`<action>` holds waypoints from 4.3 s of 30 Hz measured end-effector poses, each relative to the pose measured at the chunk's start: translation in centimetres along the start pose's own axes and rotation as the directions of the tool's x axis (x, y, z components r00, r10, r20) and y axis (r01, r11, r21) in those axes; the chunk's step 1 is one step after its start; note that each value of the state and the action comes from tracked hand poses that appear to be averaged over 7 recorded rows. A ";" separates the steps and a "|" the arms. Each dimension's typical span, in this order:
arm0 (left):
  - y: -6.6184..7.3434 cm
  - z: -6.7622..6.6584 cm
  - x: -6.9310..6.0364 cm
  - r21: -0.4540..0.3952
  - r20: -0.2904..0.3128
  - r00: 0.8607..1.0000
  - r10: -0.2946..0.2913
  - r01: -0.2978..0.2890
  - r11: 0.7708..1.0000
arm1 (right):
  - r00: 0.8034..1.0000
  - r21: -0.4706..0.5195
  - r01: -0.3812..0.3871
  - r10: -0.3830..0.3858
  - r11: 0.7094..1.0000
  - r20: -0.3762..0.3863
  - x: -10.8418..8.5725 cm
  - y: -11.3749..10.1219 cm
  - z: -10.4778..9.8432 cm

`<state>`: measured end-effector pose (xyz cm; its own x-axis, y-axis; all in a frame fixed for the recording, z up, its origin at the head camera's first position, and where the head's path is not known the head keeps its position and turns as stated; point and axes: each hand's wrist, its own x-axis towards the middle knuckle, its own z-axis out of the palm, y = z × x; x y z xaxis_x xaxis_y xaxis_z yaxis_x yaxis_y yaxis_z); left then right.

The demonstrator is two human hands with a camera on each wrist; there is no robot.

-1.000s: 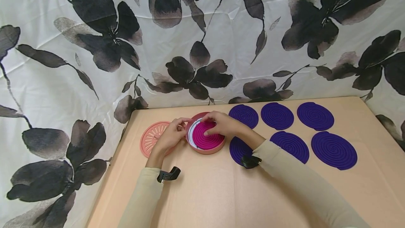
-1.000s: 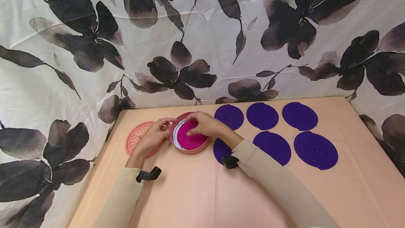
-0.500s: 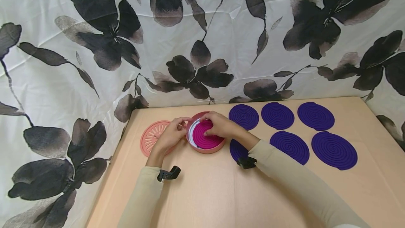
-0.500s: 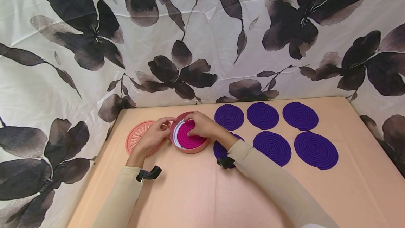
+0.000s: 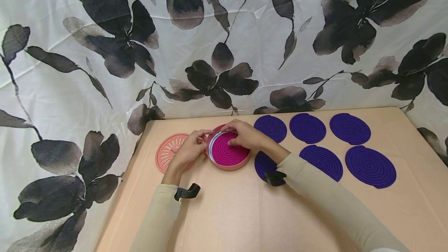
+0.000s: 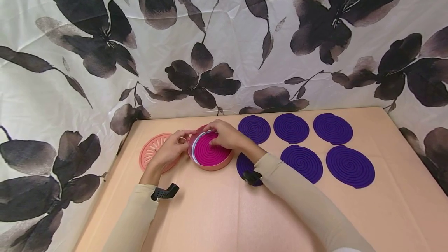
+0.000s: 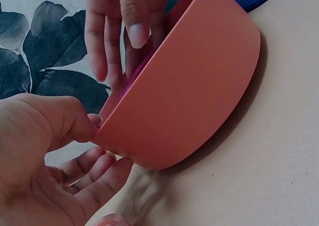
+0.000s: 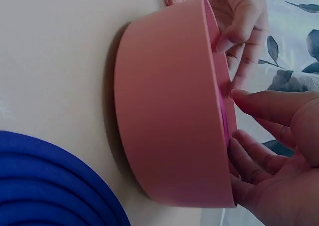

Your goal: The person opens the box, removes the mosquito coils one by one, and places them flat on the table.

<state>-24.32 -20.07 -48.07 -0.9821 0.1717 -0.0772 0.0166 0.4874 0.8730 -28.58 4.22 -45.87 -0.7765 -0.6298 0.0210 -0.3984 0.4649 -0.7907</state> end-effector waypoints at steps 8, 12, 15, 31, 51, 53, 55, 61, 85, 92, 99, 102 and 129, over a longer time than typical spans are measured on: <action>-0.2 -0.4 -0.5 0.026 0.011 1.000 0.009 -0.009 1.000 | 0.998 0.095 -0.046 0.050 0.994 -0.043 -0.7 -0.2 -0.2; -0.3 -0.6 -0.8 0.030 0.021 1.000 0.014 -0.014 0.999 | 0.996 0.144 -0.076 0.081 0.987 -0.027 -1.5 -0.2 -0.2; -0.3 -0.6 -0.8 0.023 0.024 1.000 0.016 -0.016 1.000 | 0.997 0.141 -0.082 0.081 0.987 0.008 -2.2 -0.1 -0.4; 0.0 -0.5 -0.6 -0.024 0.039 0.999 -0.001 0.002 1.000 | 0.987 0.128 -0.120 0.132 0.985 -0.095 -3.1 0.4 -1.0; -0.2 -0.1 -1.3 -0.012 0.008 1.000 0.012 -0.012 1.000 | 0.995 0.053 0.042 -0.037 0.998 -0.092 -4.1 0.6 -0.4; -0.2 -0.1 -1.4 -0.008 0.005 1.000 0.006 -0.006 1.000 | 0.991 0.053 0.055 -0.048 0.997 -0.125 -4.3 0.5 -0.7; -0.2 -0.1 -1.5 -0.018 0.006 1.000 -0.002 0.002 1.000 | 0.988 0.062 0.065 -0.055 0.996 -0.146 -4.5 0.5 -1.0; -0.2 -0.2 -1.4 -0.026 0.009 1.000 -0.004 0.004 1.000 | 0.985 0.091 0.048 -0.032 0.995 -0.172 -5.3 0.6 -2.2; 0.1 0.0 -1.5 -0.034 0.013 1.000 -0.028 0.029 0.999 | 0.992 0.232 -0.019 0.048 0.973 -0.120 -10.5 0.8 -6.1; 0.2 0.0 -1.4 -0.040 0.016 0.999 -0.037 0.038 0.998 | 0.991 0.172 -0.036 0.057 0.984 -0.123 -11.8 1.1 -6.9; 0.6 0.1 -1.5 -0.034 0.016 0.998 -0.059 0.059 0.998 | 0.992 0.174 -0.070 0.088 0.982 -0.095 -13.1 1.8 -7.3; 1.4 0.1 -2.0 -0.034 0.025 0.998 -0.065 0.066 0.997 | 0.991 0.188 -0.081 0.098 0.979 -0.086 -13.7 1.8 -7.1; -0.6 1.3 -3.5 -0.013 -0.020 1.000 -0.019 0.019 1.000 | 0.997 0.178 0.008 -0.021 0.984 0.071 -18.8 3.8 -5.2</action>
<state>-20.67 -19.79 -48.94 -0.9858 0.1450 -0.0841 -0.0043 0.4796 0.8775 -18.03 21.00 -46.09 -0.7314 -0.6819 -0.0056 -0.3119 0.3417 -0.8866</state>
